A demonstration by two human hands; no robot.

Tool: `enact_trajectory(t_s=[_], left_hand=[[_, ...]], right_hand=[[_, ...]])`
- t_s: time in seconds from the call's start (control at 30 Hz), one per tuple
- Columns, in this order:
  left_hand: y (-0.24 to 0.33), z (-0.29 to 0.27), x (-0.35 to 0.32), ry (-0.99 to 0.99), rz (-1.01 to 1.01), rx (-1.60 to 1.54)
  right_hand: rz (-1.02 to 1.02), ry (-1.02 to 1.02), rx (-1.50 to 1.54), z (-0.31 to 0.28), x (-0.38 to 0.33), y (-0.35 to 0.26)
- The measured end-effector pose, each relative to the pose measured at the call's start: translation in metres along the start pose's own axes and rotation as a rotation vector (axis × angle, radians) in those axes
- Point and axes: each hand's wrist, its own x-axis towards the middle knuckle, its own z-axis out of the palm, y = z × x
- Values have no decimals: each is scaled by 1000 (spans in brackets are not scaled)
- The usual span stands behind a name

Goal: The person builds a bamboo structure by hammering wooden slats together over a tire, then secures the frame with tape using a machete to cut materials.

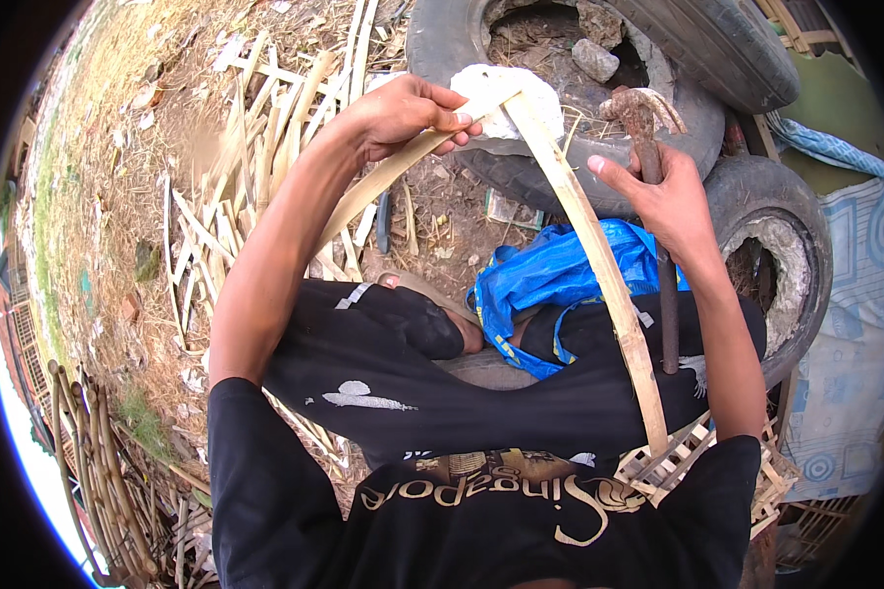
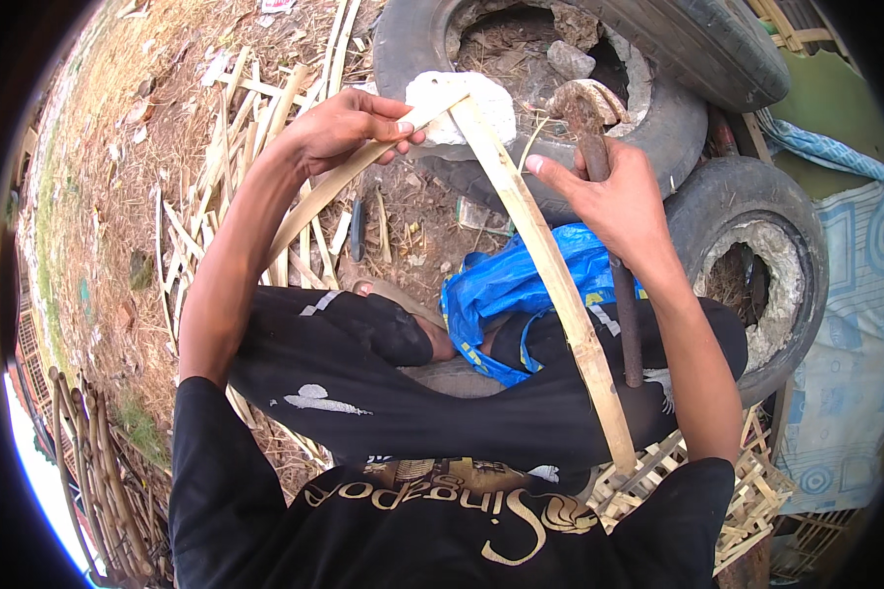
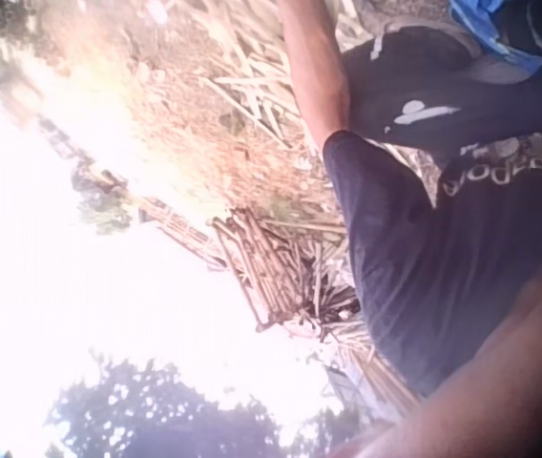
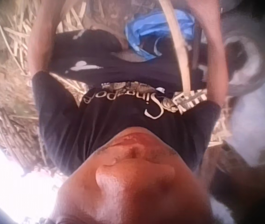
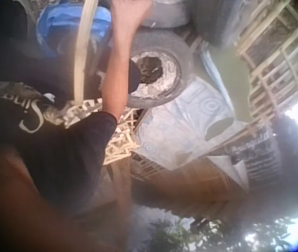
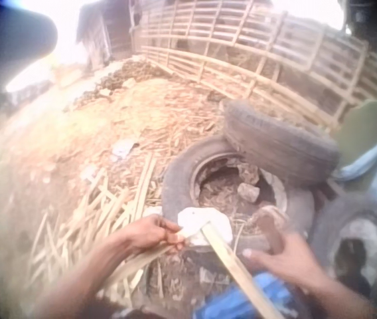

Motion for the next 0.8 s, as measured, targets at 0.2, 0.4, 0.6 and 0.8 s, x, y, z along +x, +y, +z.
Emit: enact_trajectory(t_s=[0.2, 0.4, 0.6, 0.8], left_hand=[[1, -1, 3, 26, -19, -57], [-1, -2, 5, 38, -52, -78], [2, -6, 2, 5, -65, -65], [-13, -17, 15, -69, 24, -59]], right_hand=[[-311, 40, -42, 28, 28, -47], [-459, 18, -96, 60, 53, -66], [-662, 48, -40, 74, 57, -72], [-773, -151, 0, 75, 73, -69]])
